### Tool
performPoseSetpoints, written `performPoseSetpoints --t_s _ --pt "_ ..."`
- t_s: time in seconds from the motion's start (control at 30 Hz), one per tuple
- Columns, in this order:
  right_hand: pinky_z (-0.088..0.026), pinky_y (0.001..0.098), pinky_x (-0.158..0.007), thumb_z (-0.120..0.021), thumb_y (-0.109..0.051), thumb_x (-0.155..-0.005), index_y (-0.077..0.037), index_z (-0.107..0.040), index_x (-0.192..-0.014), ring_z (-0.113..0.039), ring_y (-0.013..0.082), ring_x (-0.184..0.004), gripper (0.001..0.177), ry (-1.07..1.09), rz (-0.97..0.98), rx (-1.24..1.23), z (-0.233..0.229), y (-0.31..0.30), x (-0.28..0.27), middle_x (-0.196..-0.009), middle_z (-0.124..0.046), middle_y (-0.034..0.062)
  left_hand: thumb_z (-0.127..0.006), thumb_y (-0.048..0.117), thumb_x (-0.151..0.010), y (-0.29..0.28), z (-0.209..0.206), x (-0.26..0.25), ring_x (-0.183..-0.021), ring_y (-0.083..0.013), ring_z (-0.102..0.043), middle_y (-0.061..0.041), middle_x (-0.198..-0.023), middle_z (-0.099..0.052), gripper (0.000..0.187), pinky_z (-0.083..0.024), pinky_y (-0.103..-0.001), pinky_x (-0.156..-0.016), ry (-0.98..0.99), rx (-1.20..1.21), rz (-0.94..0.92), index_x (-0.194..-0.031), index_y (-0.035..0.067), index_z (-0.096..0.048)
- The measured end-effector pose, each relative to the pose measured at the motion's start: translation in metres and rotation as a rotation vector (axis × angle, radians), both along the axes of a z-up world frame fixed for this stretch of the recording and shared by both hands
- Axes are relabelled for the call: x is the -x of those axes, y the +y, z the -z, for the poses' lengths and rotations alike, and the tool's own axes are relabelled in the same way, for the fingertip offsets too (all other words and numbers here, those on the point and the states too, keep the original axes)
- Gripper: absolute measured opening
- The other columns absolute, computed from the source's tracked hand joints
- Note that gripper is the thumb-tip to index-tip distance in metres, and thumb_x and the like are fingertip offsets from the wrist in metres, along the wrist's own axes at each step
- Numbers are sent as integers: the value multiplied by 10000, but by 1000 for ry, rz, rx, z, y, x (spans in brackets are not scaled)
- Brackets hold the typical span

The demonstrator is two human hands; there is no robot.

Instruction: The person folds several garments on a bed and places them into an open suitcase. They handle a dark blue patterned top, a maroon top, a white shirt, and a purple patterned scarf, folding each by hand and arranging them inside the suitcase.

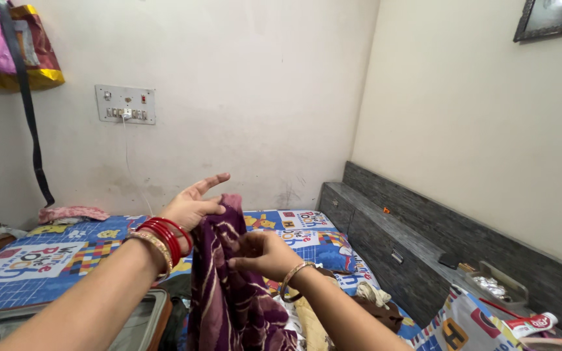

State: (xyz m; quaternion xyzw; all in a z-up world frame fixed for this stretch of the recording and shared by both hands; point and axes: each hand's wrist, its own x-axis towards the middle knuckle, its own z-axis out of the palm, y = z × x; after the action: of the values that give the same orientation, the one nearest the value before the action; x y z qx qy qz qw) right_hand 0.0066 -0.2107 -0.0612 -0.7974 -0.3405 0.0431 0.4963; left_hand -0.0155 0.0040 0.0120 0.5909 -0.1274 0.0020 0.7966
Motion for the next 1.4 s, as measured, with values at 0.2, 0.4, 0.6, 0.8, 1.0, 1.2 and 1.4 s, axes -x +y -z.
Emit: performPoseSetpoints --t_s 0.2,0.4,0.6,0.8,1.0,1.2,1.4 --pt "-583 238 -742 -840 -225 -816 -41 -751 -1043 -680 60 -772 305 -7 126 -53 18 2 -1 -865 -748 -2 -565 -105 -852 16 -3 14 -818 -104 -695 -108 -1351 -666 591 -596 -276 -733 -85 12 57 -1421 51 -590" --pt "-499 258 -652 -860 -214 -812 -27 -738 -980 -592 102 -712 281 -23 136 -53 35 19 0 -801 -671 26 -571 -113 -829 16 2 14 -840 -118 -700 -116 -1371 -675 617 -595 -286 -750 -119 -34 93 -1428 37 -568" --pt "-530 230 -761 -605 -171 -840 -103 -730 -907 -650 62 -781 156 253 24 -368 57 2 -31 -824 -711 -44 -723 6 -781 37 10 13 -1181 -138 -667 -103 -1423 -626 671 -534 -314 -1011 -283 -444 -90 -1431 37 -560" --pt "-404 282 -705 -742 -272 -954 -43 -697 -893 -495 106 -742 242 311 -68 -100 37 -42 -31 -779 -564 -13 -938 332 -679 53 14 37 -1209 -203 -690 -83 -1279 -726 733 -496 -324 -1072 -268 -1203 -357 -1349 180 -683" --pt "-533 269 -762 -866 -336 -737 -62 -756 -1014 -678 117 -827 405 -128 105 567 -3 -69 0 -889 -755 42 -853 361 -685 46 19 50 -1070 -223 -728 -33 -1112 -768 448 -551 -349 -1006 -269 -1595 -431 -1124 296 -793" --pt "-531 302 -768 -877 -403 -746 -21 -777 -967 -665 129 -830 453 -82 78 437 -16 -86 6 -886 -752 83 -813 507 -792 55 33 43 -1040 -264 -716 -80 -1023 -765 363 -564 -399 -968 -184 -1776 -534 -1008 215 -811" --pt "-565 365 -837 -809 -199 -678 -137 -773 -1046 -737 243 -871 375 -516 560 579 -37 -77 5 -951 -780 97 -751 298 -807 56 46 28 -1020 -290 -737 -116 -1007 -761 194 -595 -414 -930 -165 -1947 -568 -950 176 -798"
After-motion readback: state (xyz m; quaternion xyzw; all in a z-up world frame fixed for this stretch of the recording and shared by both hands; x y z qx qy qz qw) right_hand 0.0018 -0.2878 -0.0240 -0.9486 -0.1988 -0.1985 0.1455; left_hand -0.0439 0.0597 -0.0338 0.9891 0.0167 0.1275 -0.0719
